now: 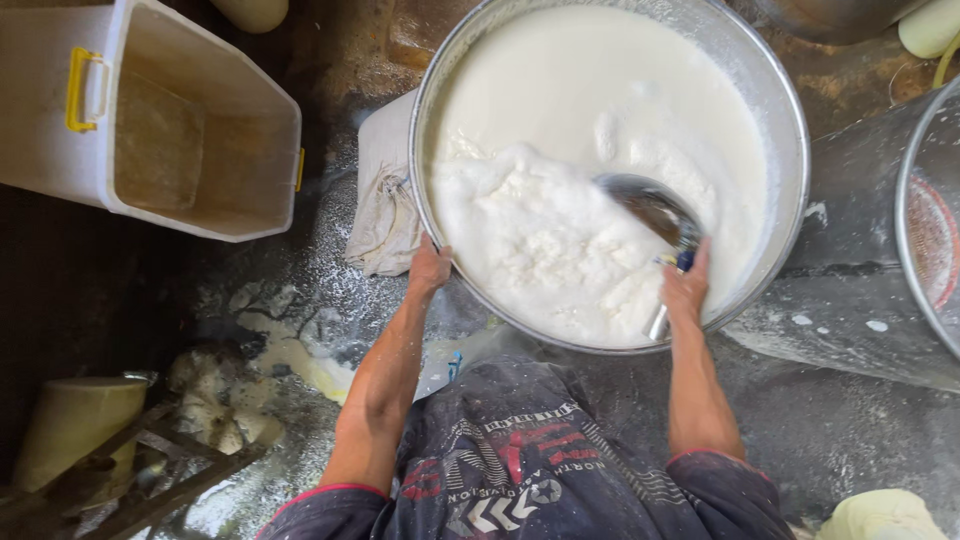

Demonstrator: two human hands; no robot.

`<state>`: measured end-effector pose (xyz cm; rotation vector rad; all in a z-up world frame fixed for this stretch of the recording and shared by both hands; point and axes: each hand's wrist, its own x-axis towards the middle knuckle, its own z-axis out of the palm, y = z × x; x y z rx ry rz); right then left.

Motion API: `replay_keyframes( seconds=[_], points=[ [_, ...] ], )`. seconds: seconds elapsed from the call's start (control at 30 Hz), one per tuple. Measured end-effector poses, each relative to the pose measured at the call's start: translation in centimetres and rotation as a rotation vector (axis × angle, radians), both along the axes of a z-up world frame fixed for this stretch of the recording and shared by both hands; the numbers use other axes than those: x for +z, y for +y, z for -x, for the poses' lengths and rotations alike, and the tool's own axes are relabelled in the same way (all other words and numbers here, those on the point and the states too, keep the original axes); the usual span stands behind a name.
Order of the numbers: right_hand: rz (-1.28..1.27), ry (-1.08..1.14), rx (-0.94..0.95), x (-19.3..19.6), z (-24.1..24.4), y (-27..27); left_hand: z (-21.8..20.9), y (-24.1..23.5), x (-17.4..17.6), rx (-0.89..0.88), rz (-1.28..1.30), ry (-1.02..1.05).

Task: The person repeatedly scoops a white liquid from a large metal basin and pours it into a smaller blue tub, then returns to the large basin to continue scooping. The cycle of scooping and pouring is repeated throughout the clip.

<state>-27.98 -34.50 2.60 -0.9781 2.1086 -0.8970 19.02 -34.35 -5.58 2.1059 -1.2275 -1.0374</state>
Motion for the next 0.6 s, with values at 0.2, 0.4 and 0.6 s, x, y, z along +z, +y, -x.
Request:
replay_keyframes(
  seconds=[0.2, 0.4, 0.6],
  points=[
    [0.163, -0.530, -0.386, 3.2, 0.0, 7.3, -0.2, -0.1, -0.9, -0.013, -0.082, 0.008],
    [0.268, -0.940, -0.584, -0.7, -1.3, 7.6, -0.1, 0.3, -1.1, -0.015, 0.149, 0.049],
    [0.218, -1.204, -0.583, -6.4, -3.6, 0.6, 0.3, 0.3, -0.1, 0.025, -0.097, 0.010]
  ],
)
